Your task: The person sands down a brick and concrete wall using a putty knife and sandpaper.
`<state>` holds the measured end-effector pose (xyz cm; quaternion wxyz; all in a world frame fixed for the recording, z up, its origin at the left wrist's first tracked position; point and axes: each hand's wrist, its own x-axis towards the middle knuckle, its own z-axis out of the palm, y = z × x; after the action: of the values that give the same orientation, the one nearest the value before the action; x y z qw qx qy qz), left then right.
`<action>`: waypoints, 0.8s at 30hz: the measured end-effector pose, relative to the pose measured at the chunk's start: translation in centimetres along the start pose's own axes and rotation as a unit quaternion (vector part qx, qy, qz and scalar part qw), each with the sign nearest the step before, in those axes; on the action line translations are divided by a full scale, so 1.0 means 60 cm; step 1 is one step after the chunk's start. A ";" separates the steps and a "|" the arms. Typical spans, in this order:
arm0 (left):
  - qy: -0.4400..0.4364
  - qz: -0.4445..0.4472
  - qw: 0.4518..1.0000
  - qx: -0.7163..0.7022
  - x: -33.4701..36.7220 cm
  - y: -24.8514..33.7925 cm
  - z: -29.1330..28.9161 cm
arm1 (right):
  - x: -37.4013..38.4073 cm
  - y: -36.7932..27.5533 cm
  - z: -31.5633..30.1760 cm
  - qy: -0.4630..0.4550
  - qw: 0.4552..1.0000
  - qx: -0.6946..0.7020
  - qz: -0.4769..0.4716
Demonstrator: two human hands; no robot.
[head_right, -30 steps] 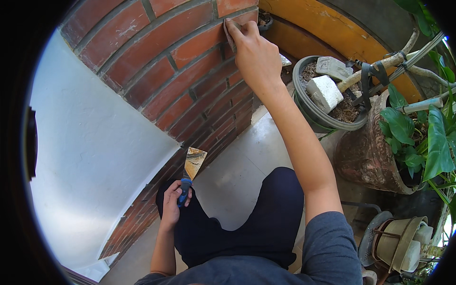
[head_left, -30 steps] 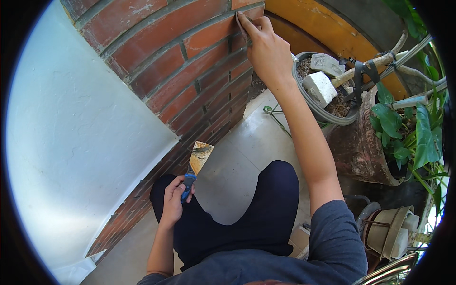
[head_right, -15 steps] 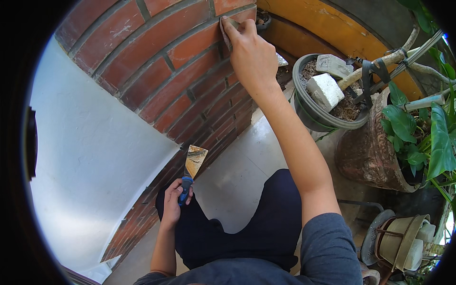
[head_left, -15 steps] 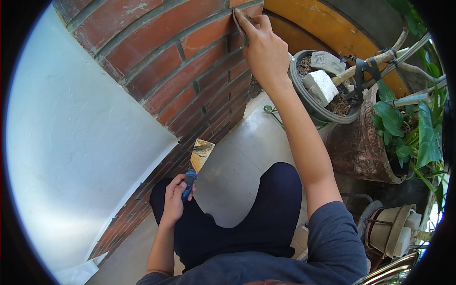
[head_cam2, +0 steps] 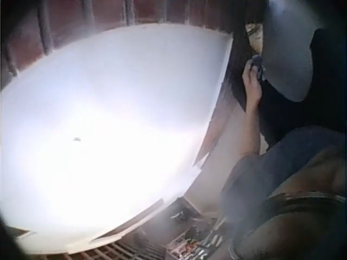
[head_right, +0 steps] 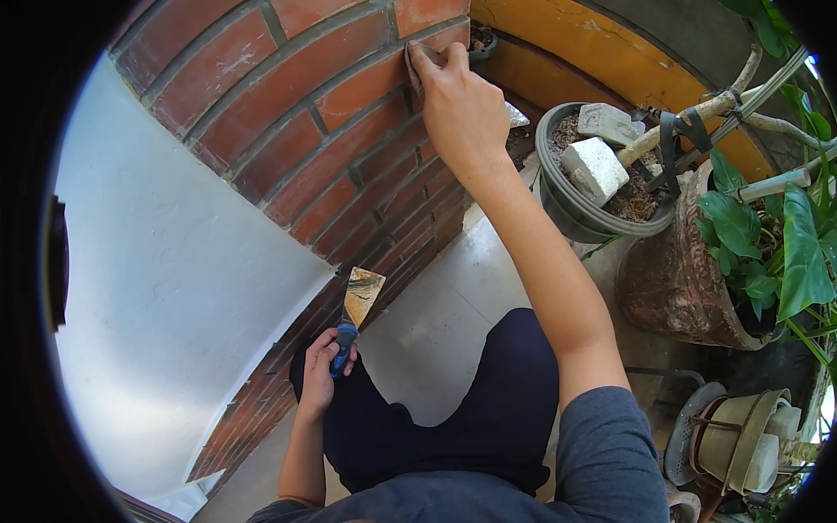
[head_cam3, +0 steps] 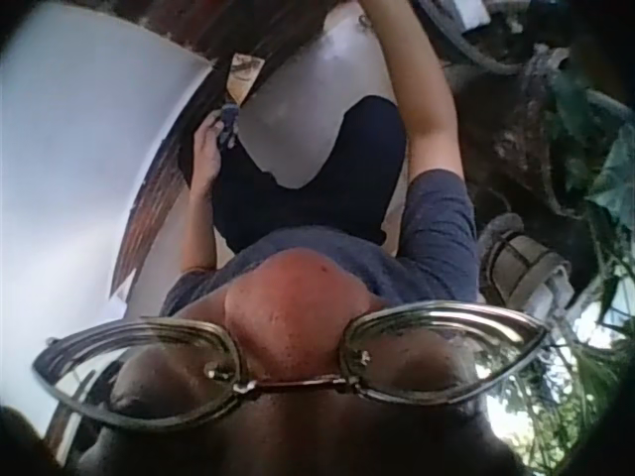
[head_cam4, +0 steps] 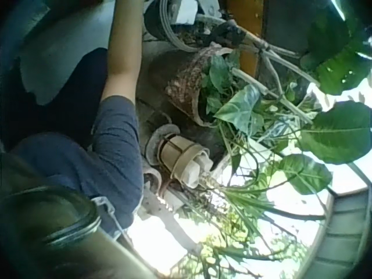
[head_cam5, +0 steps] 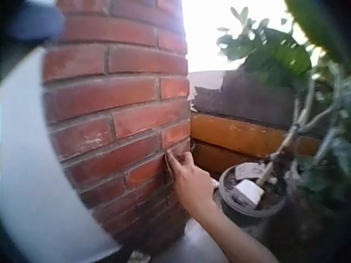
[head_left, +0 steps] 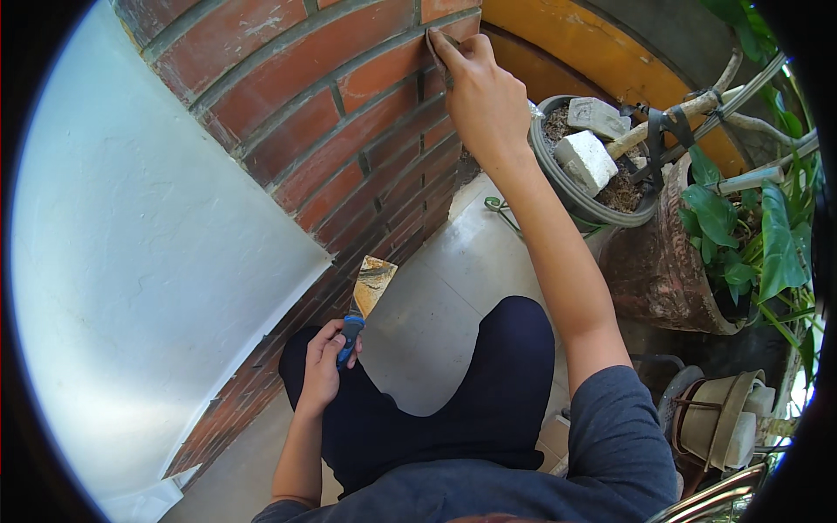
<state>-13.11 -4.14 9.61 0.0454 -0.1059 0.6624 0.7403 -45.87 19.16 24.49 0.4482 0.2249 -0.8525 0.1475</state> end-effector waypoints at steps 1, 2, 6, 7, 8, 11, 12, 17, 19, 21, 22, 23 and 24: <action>-0.002 0.001 1.000 0.001 0.001 0.002 0.001 | 0.004 0.003 -0.002 0.001 1.000 -0.002 0.001; -0.002 0.003 1.000 0.002 0.001 0.005 0.001 | 0.010 0.006 -0.003 0.004 1.000 -0.014 0.006; 0.003 0.010 1.000 0.000 0.000 0.008 -0.001 | 0.014 -0.018 -0.011 -0.013 0.999 -0.030 0.018; 0.002 0.011 1.000 0.002 0.000 0.008 -0.002 | 0.015 -0.016 -0.014 -0.011 0.999 -0.030 0.018; 0.005 0.010 1.000 -0.001 -0.001 0.007 -0.001 | 0.016 -0.013 -0.017 -0.007 1.000 -0.023 0.006; 0.009 0.005 1.000 0.001 -0.002 0.006 0.001 | 0.018 -0.012 -0.018 0.004 1.000 -0.022 -0.003; 0.012 0.005 1.000 0.005 0.000 0.006 0.001 | 0.021 -0.014 -0.015 0.015 0.999 -0.028 -0.004; 0.013 -0.003 1.000 0.006 0.002 0.004 0.001 | 0.014 -0.021 -0.016 -0.008 1.000 -0.009 -0.006; 0.014 0.000 1.000 0.009 0.003 0.004 0.003 | 0.013 -0.021 -0.015 -0.005 1.000 -0.002 -0.007; 0.014 -0.001 1.000 0.011 0.002 0.003 0.003 | 0.003 -0.033 -0.007 -0.016 0.999 0.007 0.032; 0.013 0.001 1.000 0.012 0.002 0.002 0.004 | -0.004 -0.035 0.000 -0.014 0.999 0.007 0.032; 0.011 -0.002 1.000 0.009 0.000 0.002 0.005 | -0.011 -0.035 0.009 0.004 0.999 0.029 0.041; 0.010 -0.005 1.000 0.006 -0.002 0.002 0.005 | -0.014 -0.039 0.012 0.022 0.997 0.052 0.050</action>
<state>-13.01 -3.88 9.77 0.0432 -0.1160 0.6668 0.7349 -44.75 17.02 23.53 0.4466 0.2018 -0.8438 0.2186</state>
